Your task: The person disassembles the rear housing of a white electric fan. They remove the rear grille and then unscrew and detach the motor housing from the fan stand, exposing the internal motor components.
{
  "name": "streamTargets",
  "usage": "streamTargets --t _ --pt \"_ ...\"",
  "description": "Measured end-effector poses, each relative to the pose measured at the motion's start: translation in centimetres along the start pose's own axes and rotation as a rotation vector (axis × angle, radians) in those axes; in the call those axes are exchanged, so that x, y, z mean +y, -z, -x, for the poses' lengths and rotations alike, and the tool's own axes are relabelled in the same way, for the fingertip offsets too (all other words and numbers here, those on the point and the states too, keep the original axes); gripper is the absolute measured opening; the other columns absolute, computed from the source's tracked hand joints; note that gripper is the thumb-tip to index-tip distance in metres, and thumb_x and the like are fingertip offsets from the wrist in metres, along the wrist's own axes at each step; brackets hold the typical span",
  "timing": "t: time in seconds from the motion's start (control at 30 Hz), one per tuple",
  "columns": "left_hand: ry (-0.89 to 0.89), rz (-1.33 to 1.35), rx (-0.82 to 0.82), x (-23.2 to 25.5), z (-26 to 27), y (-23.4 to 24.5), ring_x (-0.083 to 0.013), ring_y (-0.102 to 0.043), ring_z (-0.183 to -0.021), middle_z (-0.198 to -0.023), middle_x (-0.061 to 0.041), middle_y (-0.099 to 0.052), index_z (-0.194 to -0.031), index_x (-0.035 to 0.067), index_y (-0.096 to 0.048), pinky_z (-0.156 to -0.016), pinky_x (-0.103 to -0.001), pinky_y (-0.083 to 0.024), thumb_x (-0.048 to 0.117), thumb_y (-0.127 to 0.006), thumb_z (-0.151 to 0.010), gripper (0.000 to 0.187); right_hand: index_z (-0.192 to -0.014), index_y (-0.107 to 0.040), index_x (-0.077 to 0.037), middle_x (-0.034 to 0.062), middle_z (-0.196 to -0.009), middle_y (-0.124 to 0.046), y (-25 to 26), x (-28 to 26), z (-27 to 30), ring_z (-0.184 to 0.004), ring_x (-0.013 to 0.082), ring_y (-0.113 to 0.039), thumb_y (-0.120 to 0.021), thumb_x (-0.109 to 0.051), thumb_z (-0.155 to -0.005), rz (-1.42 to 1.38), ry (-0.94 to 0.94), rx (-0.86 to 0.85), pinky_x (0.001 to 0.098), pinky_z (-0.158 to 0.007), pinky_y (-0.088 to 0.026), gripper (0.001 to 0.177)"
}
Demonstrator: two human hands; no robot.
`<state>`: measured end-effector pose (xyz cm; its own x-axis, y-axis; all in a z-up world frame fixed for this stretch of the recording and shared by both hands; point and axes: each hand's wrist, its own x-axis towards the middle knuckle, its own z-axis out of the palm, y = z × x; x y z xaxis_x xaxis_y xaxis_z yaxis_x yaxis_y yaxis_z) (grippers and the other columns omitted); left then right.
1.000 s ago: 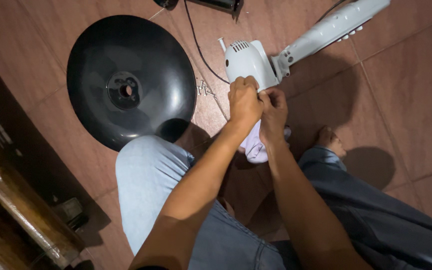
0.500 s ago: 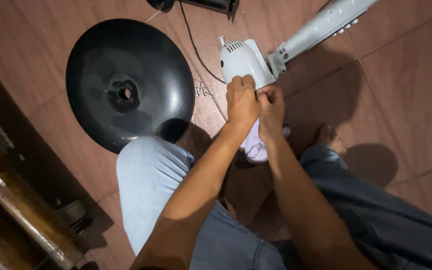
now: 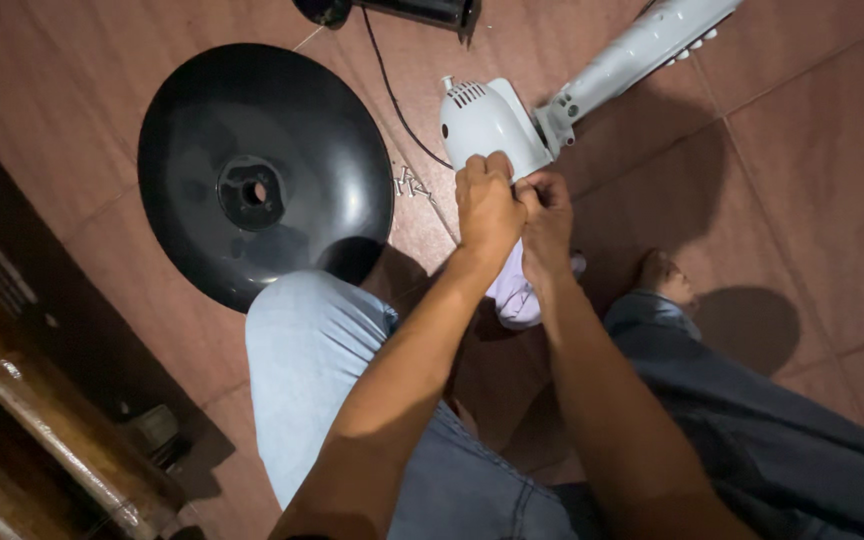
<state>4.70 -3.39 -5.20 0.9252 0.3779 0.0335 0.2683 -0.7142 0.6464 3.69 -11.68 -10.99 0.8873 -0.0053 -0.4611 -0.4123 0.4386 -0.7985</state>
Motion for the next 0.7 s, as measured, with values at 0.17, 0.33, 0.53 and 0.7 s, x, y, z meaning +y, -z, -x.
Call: streamTargets --t 0.17,0.33,0.53,0.7 --pt "0.031 0.013 -0.051 -0.25 0.02 0.13 -0.0451 -0.057 -0.1 -0.1 -0.022 -0.06 -0.093 0.002 -0.061 -0.089 -0.052 -0.048 0.008 -0.076 -0.073 0.026 -0.1 -0.063 -0.01 -0.0034 -0.096 -0.059 0.12 -0.14 0.27 -0.089 0.0071 -0.054 -0.065 -0.001 -0.098 0.022 0.015 -0.025 0.0221 -0.08 -0.047 0.01" --pt "0.025 0.016 -0.073 -0.22 -0.15 0.3 -0.0443 -0.057 -0.102 -0.101 -0.022 -0.06 -0.095 0.003 -0.062 -0.09 -0.051 -0.048 0.007 -0.078 -0.074 0.026 -0.1 -0.063 -0.011 -0.0027 -0.098 -0.06 -0.14 -0.81 0.66 -0.089 0.0072 -0.055 -0.066 -0.003 -0.1 0.025 -0.002 -0.016 0.022 -0.078 -0.048 0.009" --pt "0.008 0.016 -0.073 -0.19 -0.31 0.19 -0.0442 -0.058 -0.101 -0.102 -0.021 -0.06 -0.094 0.003 -0.062 -0.09 -0.05 -0.049 0.006 -0.078 -0.07 0.028 -0.101 -0.064 -0.011 -0.0021 -0.096 -0.063 0.19 -0.67 0.51 -0.079 0.0057 -0.055 -0.069 -0.005 -0.098 -0.002 -0.061 0.028 0.0212 -0.064 -0.045 0.008" --pt "0.024 0.016 -0.103 0.03 -0.68 0.51 -0.0435 -0.058 -0.101 -0.103 -0.021 -0.061 -0.095 0.003 -0.063 -0.089 -0.05 -0.049 0.004 -0.077 -0.073 0.026 -0.1 -0.065 -0.011 -0.0015 -0.093 -0.064 0.03 -0.56 0.31 -0.075 0.0045 -0.055 -0.069 -0.006 -0.101 -0.024 -0.052 0.013 0.0203 -0.061 -0.045 0.006"
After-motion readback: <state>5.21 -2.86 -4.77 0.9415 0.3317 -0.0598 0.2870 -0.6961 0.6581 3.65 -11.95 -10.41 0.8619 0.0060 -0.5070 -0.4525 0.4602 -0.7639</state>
